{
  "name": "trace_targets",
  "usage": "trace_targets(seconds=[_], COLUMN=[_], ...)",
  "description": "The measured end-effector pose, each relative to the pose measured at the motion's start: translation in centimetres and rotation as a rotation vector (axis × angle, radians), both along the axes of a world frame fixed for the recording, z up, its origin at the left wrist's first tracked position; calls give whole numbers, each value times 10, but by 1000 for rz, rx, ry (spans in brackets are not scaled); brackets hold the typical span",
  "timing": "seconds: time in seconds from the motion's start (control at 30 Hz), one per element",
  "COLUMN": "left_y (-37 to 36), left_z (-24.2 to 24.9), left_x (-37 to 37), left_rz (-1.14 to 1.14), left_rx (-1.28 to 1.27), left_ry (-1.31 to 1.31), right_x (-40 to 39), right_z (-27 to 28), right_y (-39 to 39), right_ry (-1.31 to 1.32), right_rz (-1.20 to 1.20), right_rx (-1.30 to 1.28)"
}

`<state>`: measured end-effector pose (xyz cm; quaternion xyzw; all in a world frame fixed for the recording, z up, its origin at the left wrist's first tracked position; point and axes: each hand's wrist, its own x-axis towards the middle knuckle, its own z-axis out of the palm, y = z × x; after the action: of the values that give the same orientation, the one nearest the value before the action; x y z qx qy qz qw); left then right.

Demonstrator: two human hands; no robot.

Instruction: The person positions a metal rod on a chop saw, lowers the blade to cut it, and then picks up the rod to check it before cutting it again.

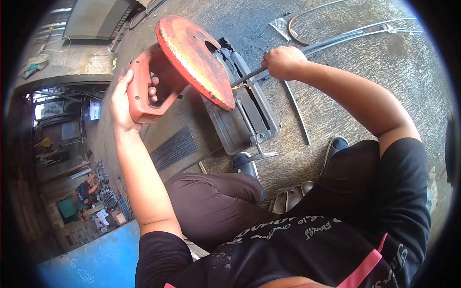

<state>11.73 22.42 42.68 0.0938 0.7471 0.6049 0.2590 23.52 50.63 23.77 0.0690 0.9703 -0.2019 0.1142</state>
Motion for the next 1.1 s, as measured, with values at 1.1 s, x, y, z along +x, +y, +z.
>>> trace_targets(seconds=[1.1], left_y=[1], left_z=[0], left_x=[3], left_rz=[-22], left_rx=[-13], left_ry=[26], right_x=[13], right_z=[-101], right_y=[-11], right_ry=[-240], right_rz=[94], right_rx=[-515])
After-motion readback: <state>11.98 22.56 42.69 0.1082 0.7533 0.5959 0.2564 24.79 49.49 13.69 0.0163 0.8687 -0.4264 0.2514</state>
